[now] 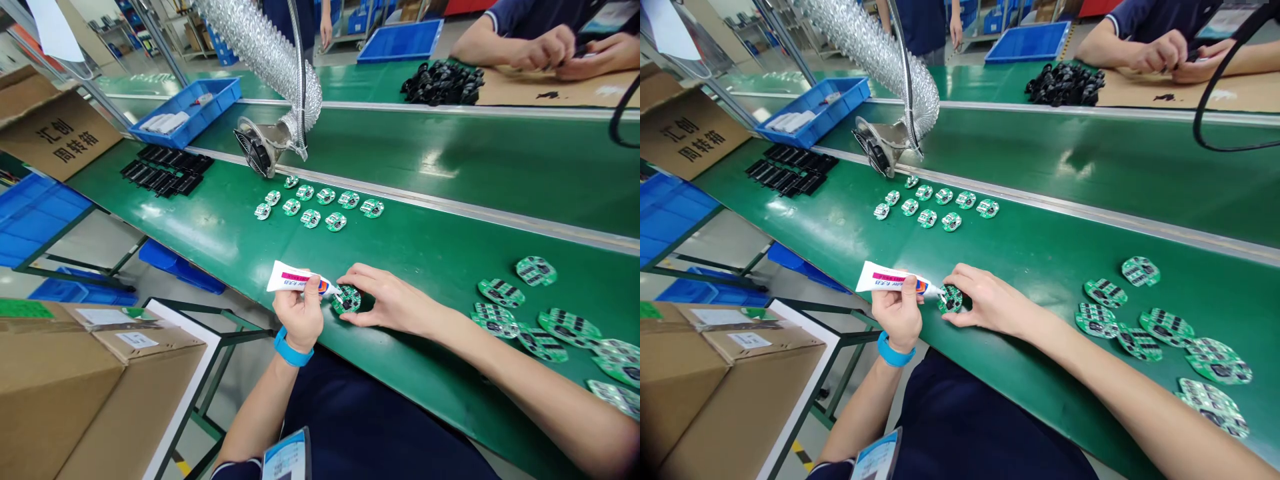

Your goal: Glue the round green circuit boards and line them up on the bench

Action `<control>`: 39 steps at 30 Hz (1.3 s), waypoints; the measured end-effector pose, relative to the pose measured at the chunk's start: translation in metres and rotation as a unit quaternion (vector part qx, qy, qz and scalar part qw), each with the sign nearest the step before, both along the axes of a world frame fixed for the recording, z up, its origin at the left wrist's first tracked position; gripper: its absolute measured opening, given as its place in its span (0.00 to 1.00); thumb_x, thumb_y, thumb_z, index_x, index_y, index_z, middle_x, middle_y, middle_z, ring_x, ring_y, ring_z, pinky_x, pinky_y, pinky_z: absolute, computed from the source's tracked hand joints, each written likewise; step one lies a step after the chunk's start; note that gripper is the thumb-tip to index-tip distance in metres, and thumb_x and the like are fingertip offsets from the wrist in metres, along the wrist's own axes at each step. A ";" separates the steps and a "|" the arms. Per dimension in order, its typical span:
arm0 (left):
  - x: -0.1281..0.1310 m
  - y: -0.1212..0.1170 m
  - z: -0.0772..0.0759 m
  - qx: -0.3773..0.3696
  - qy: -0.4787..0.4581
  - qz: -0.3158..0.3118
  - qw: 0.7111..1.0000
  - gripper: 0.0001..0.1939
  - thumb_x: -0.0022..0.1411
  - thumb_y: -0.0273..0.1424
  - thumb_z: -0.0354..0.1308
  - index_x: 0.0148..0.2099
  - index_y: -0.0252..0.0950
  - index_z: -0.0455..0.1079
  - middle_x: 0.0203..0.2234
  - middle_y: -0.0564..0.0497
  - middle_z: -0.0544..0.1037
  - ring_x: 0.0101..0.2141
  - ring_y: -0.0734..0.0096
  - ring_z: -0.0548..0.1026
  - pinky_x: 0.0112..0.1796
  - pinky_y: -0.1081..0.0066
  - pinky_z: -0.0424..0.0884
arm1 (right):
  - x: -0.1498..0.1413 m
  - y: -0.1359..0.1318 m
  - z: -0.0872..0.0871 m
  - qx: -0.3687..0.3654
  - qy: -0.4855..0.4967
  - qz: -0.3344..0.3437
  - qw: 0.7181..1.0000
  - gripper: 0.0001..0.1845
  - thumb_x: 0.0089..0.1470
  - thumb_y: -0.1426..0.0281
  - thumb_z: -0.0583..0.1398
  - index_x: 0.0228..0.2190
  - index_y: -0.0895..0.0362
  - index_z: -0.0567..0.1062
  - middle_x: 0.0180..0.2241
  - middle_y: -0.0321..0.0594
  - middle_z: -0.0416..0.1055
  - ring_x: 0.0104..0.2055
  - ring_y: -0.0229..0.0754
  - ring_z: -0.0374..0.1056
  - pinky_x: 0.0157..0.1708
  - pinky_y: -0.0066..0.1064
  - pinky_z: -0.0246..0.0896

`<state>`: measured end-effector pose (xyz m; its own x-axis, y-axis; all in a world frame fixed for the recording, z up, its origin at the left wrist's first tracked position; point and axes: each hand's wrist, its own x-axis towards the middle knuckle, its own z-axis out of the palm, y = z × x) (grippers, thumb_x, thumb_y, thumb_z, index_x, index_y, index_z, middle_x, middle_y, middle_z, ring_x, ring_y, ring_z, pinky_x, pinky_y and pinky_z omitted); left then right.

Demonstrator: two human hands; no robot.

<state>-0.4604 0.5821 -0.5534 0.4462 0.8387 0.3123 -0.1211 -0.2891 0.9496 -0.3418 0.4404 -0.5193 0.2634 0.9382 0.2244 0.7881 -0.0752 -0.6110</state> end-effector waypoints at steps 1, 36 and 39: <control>0.000 -0.002 0.000 0.005 -0.002 -0.007 1.000 0.16 0.62 0.42 0.64 0.41 0.33 0.72 0.27 0.49 0.81 0.21 0.72 0.77 0.22 0.74 0.74 | 0.000 0.000 0.000 -0.001 0.001 0.001 1.000 0.24 0.55 0.60 0.66 0.50 0.57 0.72 0.40 0.45 0.70 0.38 0.45 0.70 0.35 0.34 0.67; -0.002 -0.016 -0.007 0.078 -0.037 -0.008 0.996 0.11 0.64 0.36 0.63 0.43 0.34 0.74 0.33 0.45 0.82 0.32 0.63 0.82 0.36 0.66 0.80 | -0.005 -0.003 0.003 -0.002 0.013 -0.009 1.000 0.52 0.56 0.60 0.66 0.70 0.50 0.42 0.39 0.41 0.67 0.35 0.44 0.66 0.35 0.37 0.68; -0.008 -0.016 -0.005 0.071 -0.035 -0.022 0.997 0.10 0.64 0.35 0.63 0.44 0.34 0.74 0.34 0.45 0.82 0.32 0.64 0.82 0.35 0.68 0.80 | -0.004 -0.003 0.004 -0.002 0.016 -0.011 1.000 0.52 0.56 0.60 0.66 0.70 0.50 0.42 0.41 0.43 0.68 0.36 0.44 0.67 0.35 0.37 0.69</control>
